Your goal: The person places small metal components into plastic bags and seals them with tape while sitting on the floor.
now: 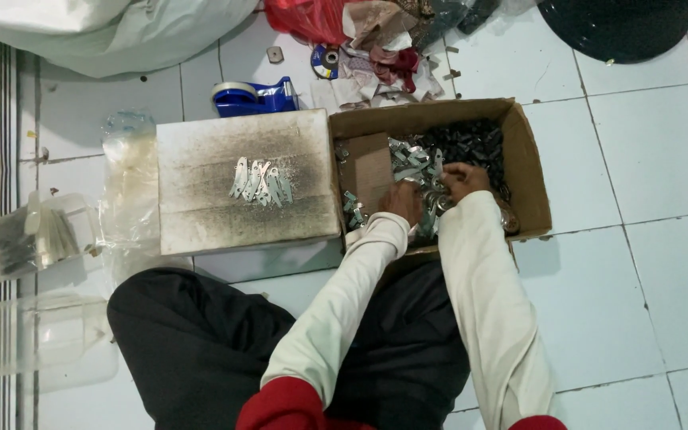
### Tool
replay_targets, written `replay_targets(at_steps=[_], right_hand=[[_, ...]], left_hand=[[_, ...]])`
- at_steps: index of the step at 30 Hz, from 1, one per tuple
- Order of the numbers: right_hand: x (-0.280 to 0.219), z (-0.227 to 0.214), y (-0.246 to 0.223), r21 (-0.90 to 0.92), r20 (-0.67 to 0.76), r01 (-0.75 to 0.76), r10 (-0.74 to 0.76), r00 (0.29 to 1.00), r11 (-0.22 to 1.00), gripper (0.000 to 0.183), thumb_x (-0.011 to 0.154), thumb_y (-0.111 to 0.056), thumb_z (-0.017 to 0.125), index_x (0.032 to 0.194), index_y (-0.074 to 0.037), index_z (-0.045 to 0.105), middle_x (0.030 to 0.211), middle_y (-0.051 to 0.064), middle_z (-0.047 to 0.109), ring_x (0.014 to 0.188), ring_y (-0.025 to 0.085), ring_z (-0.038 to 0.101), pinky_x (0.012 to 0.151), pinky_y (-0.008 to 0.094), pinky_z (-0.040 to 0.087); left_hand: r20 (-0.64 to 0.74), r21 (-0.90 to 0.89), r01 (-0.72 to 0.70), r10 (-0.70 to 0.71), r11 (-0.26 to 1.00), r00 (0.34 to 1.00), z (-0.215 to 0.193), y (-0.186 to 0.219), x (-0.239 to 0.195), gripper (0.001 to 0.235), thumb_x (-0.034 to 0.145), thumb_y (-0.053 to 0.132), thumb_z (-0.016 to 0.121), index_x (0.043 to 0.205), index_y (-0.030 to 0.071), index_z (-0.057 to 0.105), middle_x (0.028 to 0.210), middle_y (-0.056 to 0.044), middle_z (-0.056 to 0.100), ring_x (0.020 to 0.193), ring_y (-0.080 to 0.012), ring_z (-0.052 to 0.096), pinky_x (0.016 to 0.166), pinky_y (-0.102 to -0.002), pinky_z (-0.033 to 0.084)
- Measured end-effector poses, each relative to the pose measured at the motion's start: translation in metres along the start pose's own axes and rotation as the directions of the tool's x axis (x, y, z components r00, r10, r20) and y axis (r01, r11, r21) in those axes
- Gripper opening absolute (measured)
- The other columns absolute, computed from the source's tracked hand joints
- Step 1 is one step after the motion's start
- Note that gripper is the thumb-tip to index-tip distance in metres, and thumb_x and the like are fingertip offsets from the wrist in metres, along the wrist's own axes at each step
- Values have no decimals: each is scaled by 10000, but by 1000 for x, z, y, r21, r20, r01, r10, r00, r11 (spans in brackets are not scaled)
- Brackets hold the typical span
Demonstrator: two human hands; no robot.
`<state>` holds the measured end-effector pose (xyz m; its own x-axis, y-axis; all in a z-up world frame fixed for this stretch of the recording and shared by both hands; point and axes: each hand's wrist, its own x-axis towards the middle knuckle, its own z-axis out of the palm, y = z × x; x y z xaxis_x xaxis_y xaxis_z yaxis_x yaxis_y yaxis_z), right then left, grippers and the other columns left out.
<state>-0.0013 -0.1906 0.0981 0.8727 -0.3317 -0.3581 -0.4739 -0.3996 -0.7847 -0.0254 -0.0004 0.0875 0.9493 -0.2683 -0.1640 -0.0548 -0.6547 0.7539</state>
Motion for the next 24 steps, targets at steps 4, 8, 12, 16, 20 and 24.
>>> replay_targets(at_steps=[4,8,12,16,20,24], right_hand=[[-31,-12,-25,86,-4,58,-58,998,995,296,917,-164,773,1204,-101,737,1036,190,747,843,258,722,628,380,640],[-50,-8,-49,233,-9,104,-105,994,967,342,903,-175,841,1191,-33,724,957,191,750,782,232,723,608,352,629],[-80,5,-76,295,13,177,-189,982,939,269,926,-118,825,1158,-11,739,932,221,740,786,250,731,626,378,645],[-103,38,-96,397,39,197,-231,972,896,294,883,-101,835,1150,-16,744,911,191,726,787,223,724,642,321,654],[-110,90,-106,294,108,196,-236,966,936,287,855,-104,835,1128,-43,770,843,197,750,711,260,749,577,366,664],[-140,138,-132,295,196,249,-314,929,922,356,825,-164,873,1137,-24,775,841,179,749,749,210,710,595,373,632]], left_hand=[[-123,-470,69,-143,880,982,2,-17,16,222,923,178,734,1130,115,785,1004,-128,793,1012,-301,759,849,-405,604],[-133,-695,71,-226,715,965,-37,-9,-2,214,909,185,780,1102,94,794,937,-128,794,809,-234,765,681,-377,622],[-189,-768,-9,-214,641,958,-92,3,-37,220,885,208,794,1065,80,793,932,-139,784,730,-189,737,584,-304,627],[-247,-801,-44,-263,598,933,-131,-18,-63,236,889,107,794,1102,11,766,957,-205,768,760,-223,712,607,-317,614],[-368,-656,-28,-287,754,884,-166,-63,-84,196,886,137,795,1073,80,809,929,-164,791,815,-253,771,654,-383,618],[-493,-567,-3,-336,824,802,-215,-80,-112,176,880,68,780,1053,54,815,917,-205,789,854,-327,774,702,-426,612]])
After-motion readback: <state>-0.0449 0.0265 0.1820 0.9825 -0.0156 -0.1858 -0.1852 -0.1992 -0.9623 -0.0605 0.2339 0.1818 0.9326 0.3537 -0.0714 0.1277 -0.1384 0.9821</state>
